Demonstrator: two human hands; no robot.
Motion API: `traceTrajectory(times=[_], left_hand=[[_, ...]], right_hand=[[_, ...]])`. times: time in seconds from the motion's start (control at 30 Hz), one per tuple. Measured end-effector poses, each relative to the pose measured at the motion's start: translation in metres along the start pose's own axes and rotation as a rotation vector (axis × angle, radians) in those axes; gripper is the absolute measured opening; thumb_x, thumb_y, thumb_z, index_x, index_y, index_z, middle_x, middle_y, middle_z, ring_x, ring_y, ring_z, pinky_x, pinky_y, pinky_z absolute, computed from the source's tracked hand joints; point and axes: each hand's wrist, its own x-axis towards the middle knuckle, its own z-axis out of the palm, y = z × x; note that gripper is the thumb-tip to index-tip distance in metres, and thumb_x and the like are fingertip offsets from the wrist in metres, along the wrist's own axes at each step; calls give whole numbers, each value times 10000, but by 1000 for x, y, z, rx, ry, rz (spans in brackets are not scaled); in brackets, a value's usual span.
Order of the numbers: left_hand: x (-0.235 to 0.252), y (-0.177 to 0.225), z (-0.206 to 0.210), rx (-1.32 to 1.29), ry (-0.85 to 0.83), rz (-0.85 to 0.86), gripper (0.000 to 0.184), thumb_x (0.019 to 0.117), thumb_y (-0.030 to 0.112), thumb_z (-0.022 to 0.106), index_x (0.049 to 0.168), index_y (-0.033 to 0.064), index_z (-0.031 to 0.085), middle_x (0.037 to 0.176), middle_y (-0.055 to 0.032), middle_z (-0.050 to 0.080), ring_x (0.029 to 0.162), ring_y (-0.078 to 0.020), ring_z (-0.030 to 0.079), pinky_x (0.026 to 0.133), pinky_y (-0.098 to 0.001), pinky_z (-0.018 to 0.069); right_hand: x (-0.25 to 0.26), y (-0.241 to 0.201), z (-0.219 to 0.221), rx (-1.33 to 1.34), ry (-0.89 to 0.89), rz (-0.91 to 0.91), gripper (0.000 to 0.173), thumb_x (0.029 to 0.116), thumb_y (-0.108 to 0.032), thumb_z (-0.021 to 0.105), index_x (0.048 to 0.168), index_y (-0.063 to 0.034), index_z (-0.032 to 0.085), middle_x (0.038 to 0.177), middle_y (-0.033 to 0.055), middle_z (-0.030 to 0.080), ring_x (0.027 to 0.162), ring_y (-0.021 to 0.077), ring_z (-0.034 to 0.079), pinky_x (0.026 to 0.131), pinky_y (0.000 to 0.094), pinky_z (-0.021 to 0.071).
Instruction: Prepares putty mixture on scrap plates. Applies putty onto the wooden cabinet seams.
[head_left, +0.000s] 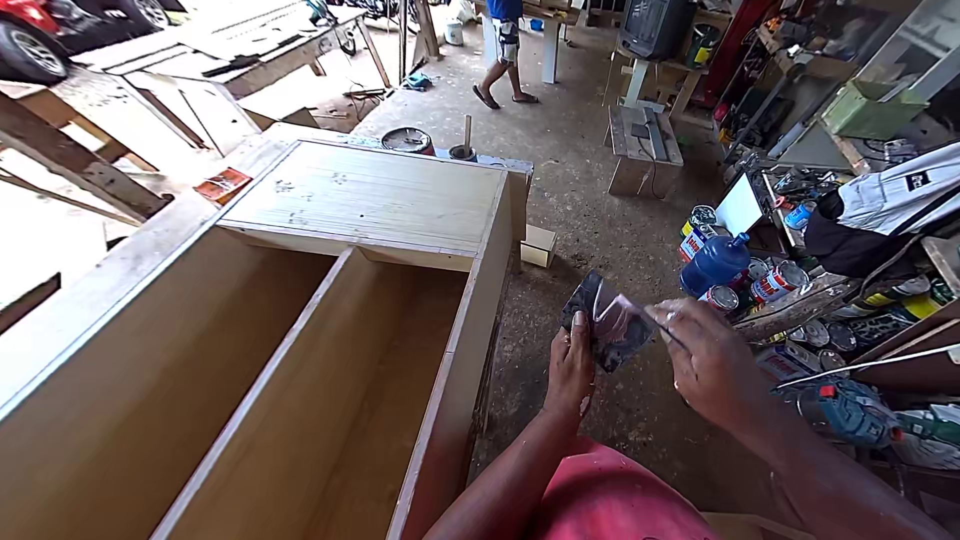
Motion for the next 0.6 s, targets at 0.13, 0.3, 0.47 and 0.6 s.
traceTrajectory(times=[0.13,0.3,0.47,0.6], left_hand=[[0,6,6,-89,5,36,411,1125,258,290,1212,-15,585,1001,-84,697,953,-120,692,894,-319,581],[5,9,3,-68,64,9,438,1130,259,261,1214,-14,594,1004,-86,691,960,-117,683,907,-316,566],[3,6,2,-60,49,34,443,1129,269,273,1179,-13,611,978,-91,700,940,-130,694,885,-326,583],[3,4,0,-29,61,-4,422,1129,255,280,1147,-14,605,921,-73,691,870,-118,692,827,-314,592]], right_hand=[[11,-7,9,-105,19,-59,377,920,-28,536,1232,-103,733,1186,128,702,1100,325,670,901,514,562],[-8,-15,20,-205,-110,-199,423,840,10,573,1206,-128,735,1182,102,715,1101,311,677,978,498,532],[7,-11,22,-240,-37,-129,408,860,28,580,1213,-106,735,1157,139,704,1083,347,673,900,511,557],[3,-17,21,-148,-106,-136,391,856,17,556,1178,-101,745,1106,117,714,1042,311,686,887,484,573]])
